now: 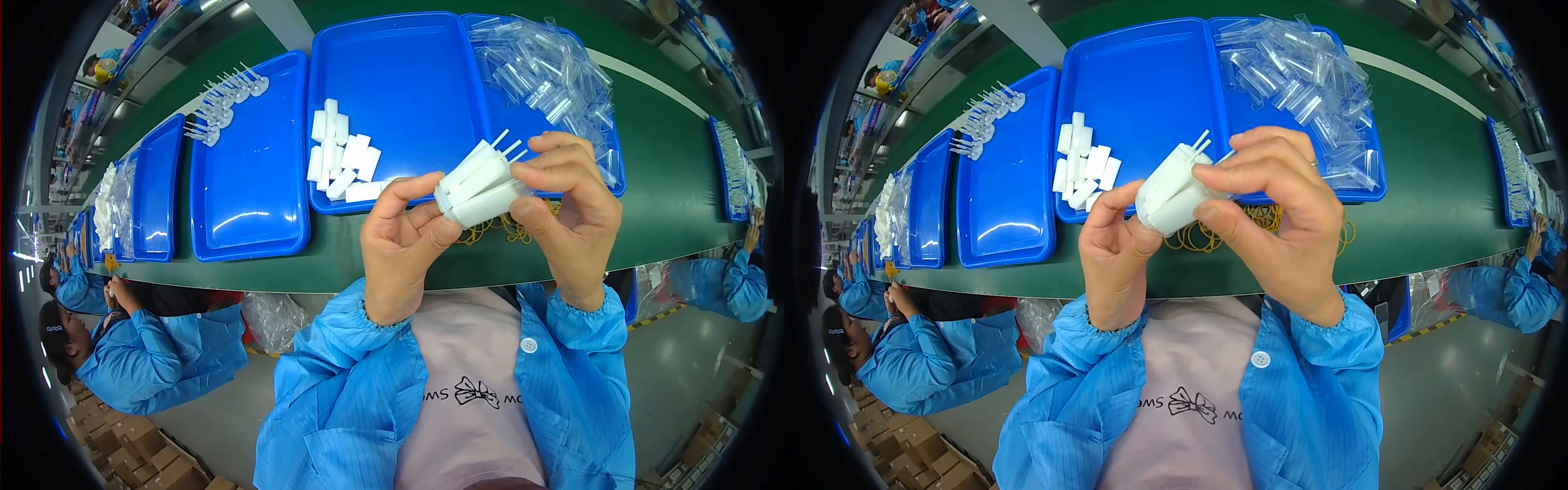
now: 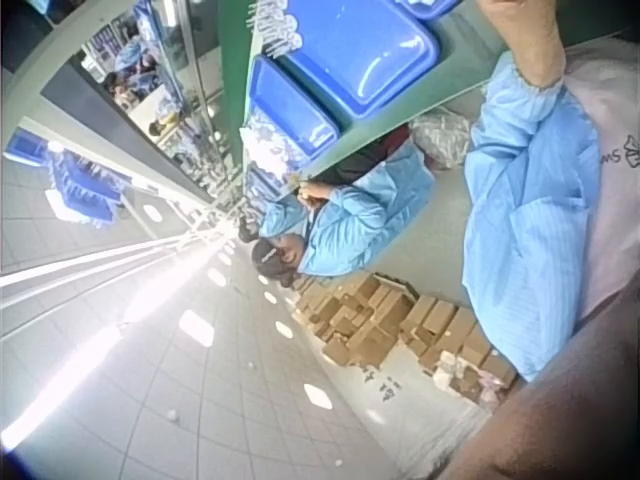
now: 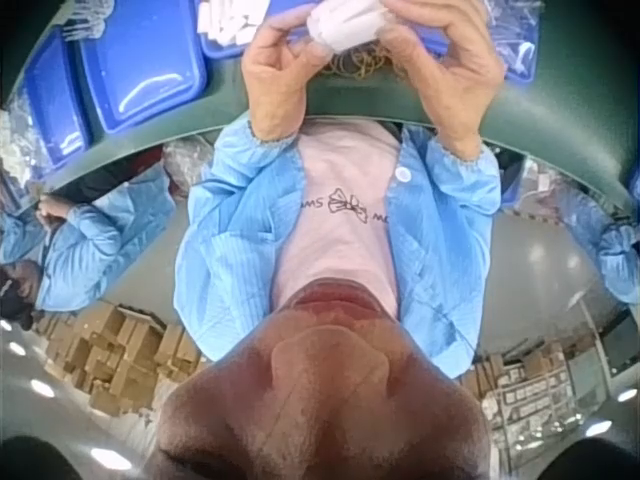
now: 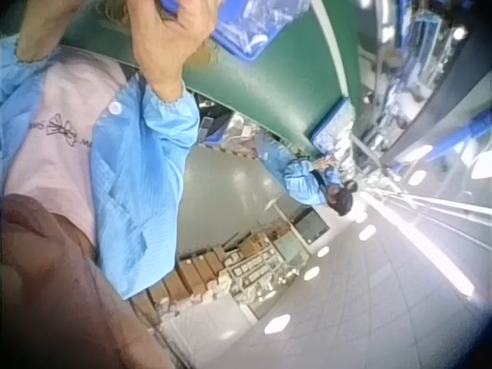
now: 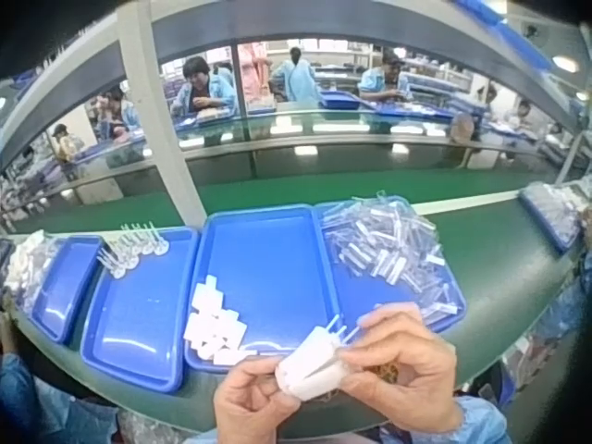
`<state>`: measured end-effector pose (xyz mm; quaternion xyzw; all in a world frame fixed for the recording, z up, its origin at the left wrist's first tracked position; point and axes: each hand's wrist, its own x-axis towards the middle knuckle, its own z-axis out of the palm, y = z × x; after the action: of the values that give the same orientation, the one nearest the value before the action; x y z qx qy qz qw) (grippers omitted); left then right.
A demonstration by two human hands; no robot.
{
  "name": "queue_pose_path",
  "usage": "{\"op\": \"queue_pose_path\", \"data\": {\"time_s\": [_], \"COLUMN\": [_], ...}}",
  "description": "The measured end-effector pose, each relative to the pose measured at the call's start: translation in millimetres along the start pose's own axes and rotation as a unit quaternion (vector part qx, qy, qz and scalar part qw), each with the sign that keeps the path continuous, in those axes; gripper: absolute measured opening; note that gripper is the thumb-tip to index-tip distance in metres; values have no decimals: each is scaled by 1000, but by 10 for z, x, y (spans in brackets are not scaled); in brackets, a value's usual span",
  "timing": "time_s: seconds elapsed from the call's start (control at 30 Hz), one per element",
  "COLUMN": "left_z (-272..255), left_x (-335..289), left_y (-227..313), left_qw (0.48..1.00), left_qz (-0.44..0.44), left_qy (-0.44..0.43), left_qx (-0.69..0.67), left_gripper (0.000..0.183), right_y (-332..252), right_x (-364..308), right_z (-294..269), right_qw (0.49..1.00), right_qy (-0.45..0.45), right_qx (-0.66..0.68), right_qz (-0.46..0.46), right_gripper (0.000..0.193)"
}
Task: The person assembles white plastic components into a cylindrical holder by hand, then secures the assembly with a rubber band.
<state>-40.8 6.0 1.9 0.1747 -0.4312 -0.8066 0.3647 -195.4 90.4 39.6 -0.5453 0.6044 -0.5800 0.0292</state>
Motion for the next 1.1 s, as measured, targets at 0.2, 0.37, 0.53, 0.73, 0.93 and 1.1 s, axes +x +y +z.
{"op": "queue_pose_path", "data": {"time_s": [0.2,0.37,0.53,0.73,0.93,1.1], "left_z": [-104,-241,-305,-375,-383,-279], "left_x": [77,99,118,123,148,145], "left_y": [19,54,47,73,34,32], "left_qw": [998,993,986,978,975,987], "left_qz": [-27,-79,-107,-114,-127,-107], "left_qy": [52,65,41,45,44,56], "left_qx": [22,-65,-122,-167,-179,-109], "left_gripper": [59,58,61,61,59,55], "right_y": [171,1009,1537,1354,669,296], "right_x": [249,685,680,574,623,609], "right_z": [13,-233,-60,-42,-231,-172], "right_qw": [998,959,861,851,985,987], "right_qy": [-56,-59,-116,-203,-59,-111], "right_qx": [3,-273,-493,-482,-92,98], "right_qz": [8,-41,-42,-49,131,63], "right_gripper": [20,18,18,15,19,18]}}
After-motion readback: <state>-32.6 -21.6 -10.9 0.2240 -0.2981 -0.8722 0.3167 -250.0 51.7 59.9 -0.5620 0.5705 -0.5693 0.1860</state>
